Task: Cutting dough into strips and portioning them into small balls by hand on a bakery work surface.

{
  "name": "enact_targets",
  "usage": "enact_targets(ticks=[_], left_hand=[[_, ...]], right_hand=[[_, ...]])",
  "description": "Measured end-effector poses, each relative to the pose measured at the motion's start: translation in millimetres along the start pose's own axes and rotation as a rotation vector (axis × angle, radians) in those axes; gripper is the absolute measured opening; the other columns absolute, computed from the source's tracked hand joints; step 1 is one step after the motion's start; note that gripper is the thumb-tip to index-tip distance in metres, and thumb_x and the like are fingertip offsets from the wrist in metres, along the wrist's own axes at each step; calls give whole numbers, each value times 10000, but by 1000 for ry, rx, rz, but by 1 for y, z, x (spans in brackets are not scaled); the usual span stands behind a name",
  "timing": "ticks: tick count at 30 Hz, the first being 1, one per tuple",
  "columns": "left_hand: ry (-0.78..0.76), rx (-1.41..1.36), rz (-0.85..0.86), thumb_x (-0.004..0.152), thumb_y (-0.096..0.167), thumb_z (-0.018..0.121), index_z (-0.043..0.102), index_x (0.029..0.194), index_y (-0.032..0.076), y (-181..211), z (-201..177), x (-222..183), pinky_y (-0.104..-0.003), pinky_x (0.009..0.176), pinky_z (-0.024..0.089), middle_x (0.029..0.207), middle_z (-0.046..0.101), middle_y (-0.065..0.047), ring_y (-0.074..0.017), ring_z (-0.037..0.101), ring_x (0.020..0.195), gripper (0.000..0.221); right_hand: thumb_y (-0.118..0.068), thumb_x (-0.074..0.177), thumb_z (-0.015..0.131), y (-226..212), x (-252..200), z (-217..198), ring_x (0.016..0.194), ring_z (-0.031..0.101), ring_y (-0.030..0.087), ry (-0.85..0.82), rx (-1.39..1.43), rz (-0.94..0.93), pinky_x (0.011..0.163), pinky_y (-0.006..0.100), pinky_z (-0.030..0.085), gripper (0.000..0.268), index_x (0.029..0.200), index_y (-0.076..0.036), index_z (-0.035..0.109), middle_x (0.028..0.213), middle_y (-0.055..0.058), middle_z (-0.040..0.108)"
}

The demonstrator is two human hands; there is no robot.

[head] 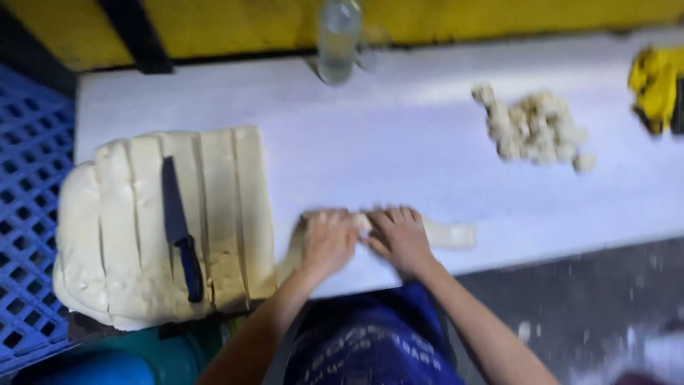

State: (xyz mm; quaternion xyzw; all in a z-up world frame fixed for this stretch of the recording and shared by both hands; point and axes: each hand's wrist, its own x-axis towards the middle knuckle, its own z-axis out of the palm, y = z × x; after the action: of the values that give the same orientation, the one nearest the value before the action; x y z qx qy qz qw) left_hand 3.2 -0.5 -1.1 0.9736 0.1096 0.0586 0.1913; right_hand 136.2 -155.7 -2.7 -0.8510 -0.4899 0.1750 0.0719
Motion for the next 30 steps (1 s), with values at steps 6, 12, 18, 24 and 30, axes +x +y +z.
enact_targets(ticks=[6,12,18,24,30], left_hand=[[491,338,80,978,458,507,598,757,256,-22,30,41,-411,561,438,684,501,24,-215,594,628,313],[182,337,135,958,510,583,694,1178,149,-9,-3,42,-650,1049,366,963,635,-101,-332,640,1041,437],[357,148,327,884,654,583,665,1065,98,28,51,68,-521,868,472,889,563,-100,-332,613,892,591],[-189,-152,-56,1018,626,341,725,948,94,37,-31,56,-576,728,529,802,737,-189,-416,751,840,659],[-14,16,76,736,488,805,594,1265,93,17,-4,-44,-546,996,375,1134,547,-160,-408,541,1151,694]], right_hand=[[-622,899,614,6,19,10,1068,685,296,150,-22,31,883,486,493,497,1248,-268,603,1118,32,692],[-700,737,743,40,-59,-43,1270,498,489,241,271,-111,1173,606,262,870,1432,-201,584,1262,238,608],[-798,861,526,127,-58,22,1056,556,281,480,-193,17,932,467,408,685,1296,-289,672,1074,22,564],[-436,1031,475,129,-53,13,937,665,397,248,223,171,843,525,505,310,1086,-221,691,926,112,660],[-611,942,574,20,-92,20,1112,558,278,201,-22,68,928,464,405,528,1383,-327,636,1102,14,623]])
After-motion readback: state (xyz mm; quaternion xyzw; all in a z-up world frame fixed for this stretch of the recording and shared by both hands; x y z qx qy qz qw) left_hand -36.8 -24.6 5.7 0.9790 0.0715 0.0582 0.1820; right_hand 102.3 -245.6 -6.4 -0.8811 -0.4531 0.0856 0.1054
